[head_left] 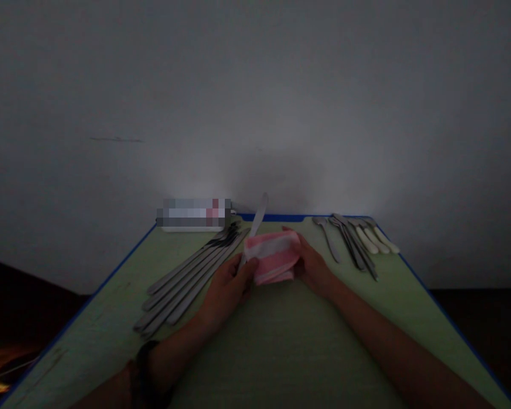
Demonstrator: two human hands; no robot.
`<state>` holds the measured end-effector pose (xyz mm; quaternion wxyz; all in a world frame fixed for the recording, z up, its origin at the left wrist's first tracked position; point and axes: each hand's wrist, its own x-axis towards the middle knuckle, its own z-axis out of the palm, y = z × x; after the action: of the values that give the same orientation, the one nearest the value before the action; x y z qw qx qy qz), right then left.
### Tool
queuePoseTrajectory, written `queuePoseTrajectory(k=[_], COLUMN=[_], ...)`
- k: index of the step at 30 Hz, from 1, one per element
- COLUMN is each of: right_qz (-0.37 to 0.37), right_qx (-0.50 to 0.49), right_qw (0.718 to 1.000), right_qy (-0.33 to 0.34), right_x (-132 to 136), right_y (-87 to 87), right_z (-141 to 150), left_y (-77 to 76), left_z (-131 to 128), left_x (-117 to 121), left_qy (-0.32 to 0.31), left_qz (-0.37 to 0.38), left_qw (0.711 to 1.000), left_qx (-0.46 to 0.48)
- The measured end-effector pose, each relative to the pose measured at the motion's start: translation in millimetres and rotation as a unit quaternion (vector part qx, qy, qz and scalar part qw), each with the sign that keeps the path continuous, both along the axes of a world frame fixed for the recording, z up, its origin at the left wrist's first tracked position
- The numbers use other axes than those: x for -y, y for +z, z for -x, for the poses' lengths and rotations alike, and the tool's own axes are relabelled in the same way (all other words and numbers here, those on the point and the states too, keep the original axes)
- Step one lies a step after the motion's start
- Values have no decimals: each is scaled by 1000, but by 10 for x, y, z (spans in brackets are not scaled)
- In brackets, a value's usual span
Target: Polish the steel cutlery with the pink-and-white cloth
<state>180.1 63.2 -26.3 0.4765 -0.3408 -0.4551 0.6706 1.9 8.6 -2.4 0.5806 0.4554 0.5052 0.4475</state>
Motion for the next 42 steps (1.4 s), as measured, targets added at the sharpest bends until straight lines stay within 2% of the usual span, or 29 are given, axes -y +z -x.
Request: queuePoseTrajectory(k=[3, 8, 12, 15, 19, 23, 26, 29, 36, 42], right_qz=[-45, -77, -86, -101, -100, -68, -24, -11, -18, -1], right_qx=[21, 58, 38, 22, 28, 19, -23, -40, -51, -85], right_qw=[998, 994, 995, 995, 994, 996, 998, 997, 998, 996], right_qy=[-24, -47, -21, 15, 38, 53, 60, 59, 28, 39], right_x=[18, 7, -21, -24, 0, 23, 20, 12, -13, -8], right_y=[32, -33, -67, -75, -44, 21, 38, 20, -41, 9], right_z=[-27, -68, -75, -80, -90, -102, -114, -116, -85, -74], left_y=[-16, 4, -8, -13, 6, 20, 18, 27, 44, -26], left_z=[-7, -33, -41, -38, -11, 20, 25, 17, 15, 26], left_x=[-4, -21, -36, -38, -34, -35, -44, -55, -58, -71], left_qy=[28, 56, 64, 56, 47, 100, 147, 183, 166, 163], left_qz=[12, 30, 23, 13, -35, -76, -69, -67, -76, -76], left_qw=[998, 993, 990, 994, 998, 986, 981, 974, 973, 979], left_qx=[60, 103, 122, 94, -28, -108, -110, -114, -142, -97])
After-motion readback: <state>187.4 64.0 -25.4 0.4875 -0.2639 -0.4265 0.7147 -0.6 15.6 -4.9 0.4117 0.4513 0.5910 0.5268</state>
